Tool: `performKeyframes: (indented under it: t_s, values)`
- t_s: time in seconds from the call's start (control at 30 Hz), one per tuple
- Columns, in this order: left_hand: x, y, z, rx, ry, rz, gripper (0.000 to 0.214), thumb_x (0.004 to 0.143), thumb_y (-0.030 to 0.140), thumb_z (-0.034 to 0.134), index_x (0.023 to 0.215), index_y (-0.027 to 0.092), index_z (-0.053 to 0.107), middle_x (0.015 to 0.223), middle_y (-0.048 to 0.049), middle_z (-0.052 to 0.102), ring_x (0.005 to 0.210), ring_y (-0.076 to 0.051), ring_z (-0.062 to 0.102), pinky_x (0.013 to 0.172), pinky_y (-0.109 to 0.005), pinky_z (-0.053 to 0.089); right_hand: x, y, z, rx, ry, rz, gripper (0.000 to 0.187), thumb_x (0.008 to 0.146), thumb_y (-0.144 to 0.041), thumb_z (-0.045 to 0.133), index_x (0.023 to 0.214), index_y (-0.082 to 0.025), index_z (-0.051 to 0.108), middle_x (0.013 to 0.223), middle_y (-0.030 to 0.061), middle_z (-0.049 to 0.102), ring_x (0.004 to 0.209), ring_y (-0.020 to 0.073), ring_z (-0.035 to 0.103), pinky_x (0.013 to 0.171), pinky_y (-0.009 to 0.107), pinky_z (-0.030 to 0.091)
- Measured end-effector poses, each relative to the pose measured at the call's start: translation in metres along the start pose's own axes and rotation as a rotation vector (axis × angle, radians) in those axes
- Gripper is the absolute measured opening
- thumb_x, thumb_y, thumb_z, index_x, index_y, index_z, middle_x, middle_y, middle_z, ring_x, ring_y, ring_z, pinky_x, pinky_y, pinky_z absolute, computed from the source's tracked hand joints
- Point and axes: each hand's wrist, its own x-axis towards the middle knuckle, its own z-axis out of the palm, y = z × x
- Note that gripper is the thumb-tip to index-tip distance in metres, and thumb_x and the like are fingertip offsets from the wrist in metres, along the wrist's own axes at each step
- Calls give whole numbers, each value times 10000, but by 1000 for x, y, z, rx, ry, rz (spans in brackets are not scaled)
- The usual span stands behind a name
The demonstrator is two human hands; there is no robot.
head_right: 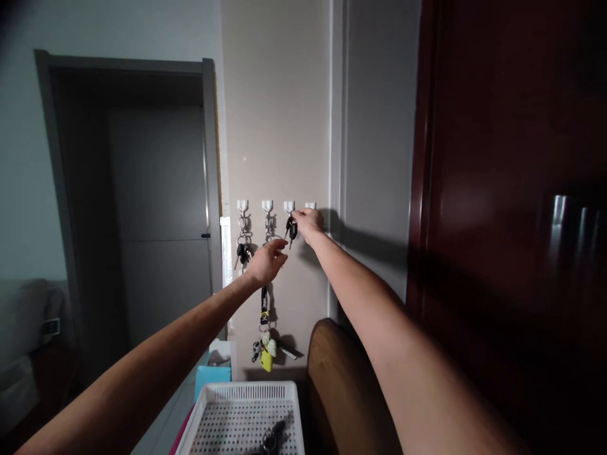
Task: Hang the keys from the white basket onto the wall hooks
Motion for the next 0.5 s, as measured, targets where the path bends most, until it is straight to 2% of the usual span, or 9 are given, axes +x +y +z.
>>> performKeyframes:
  t_s: [0.1,0.27,0.43,0.5]
  values:
    - [1,-5,-1,46,8,-2,339,619,139,430,955,155,473,885,-47,526,706,-103,493,695,-225,383,4,-1,4,-65,40,16,177,566,-249,490,661,-120,565,602,29,571,468,71,478,397,154,344]
    - [-2,-11,-1,71,-2,0,346,613,140,434,956,153,477,864,-45,538,703,-106,499,701,-228,386,4,1,9,-124,34,43,183,584,-252,482,678,-124,574,609,42,574,461,81,482,386,165,347]
    - [-10,-13,-4,87,-30,-25,348,610,137,445,956,145,481,852,-51,549,720,-115,500,698,-230,387,8,10,9,-224,-46,22,187,597,-237,474,706,-127,579,614,36,569,506,93,501,447,190,375]
    - [-19,-17,-3,69,-56,-60,343,614,136,441,955,144,480,870,-52,546,715,-110,501,683,-222,392,8,15,5,-260,-18,-20,196,604,-232,467,731,-129,576,653,34,569,554,100,510,490,203,385]
